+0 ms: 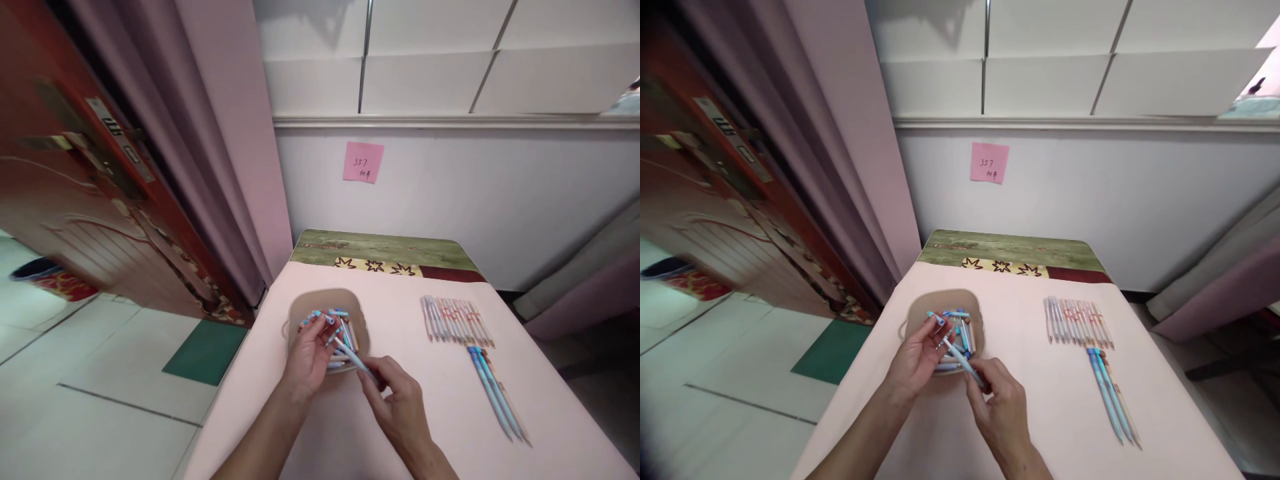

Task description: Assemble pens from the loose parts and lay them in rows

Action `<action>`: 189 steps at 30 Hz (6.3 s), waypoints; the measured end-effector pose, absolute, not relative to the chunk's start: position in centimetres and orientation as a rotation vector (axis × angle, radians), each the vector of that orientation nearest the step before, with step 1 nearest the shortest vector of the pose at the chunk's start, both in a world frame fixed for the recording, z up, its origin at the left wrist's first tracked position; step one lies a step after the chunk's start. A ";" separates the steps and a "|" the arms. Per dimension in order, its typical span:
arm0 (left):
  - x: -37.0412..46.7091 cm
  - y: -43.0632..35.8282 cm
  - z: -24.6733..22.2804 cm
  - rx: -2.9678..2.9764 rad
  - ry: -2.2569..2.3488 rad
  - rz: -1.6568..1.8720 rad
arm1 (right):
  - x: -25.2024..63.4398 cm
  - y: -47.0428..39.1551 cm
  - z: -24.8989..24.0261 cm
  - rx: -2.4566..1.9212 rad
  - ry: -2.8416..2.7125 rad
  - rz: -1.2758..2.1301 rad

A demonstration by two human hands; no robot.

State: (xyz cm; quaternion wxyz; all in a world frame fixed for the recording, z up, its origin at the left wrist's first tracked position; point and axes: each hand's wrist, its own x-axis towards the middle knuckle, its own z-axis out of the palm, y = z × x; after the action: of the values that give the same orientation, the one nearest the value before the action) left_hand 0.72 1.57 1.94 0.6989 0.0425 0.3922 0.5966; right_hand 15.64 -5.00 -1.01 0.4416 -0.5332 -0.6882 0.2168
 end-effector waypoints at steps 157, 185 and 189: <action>-0.8 -2.4 3.4 0.691 1.072 1.081 | 13.5 3.9 2.2 -0.819 -0.864 1.634; 7.3 -4.5 -0.9 0.835 1.080 1.131 | 20.0 -9.4 -1.4 -1.573 -1.513 0.701; 9.8 -5.2 -2.2 0.884 1.027 1.063 | 21.6 -10.7 -2.6 -1.728 -1.491 0.579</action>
State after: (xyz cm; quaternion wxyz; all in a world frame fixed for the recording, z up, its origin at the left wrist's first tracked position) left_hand 9.79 -5.20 -2.18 0.6516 0.3895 0.4523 0.4680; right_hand 21.62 -10.73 -2.63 0.3836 -0.6777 -0.5848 0.2272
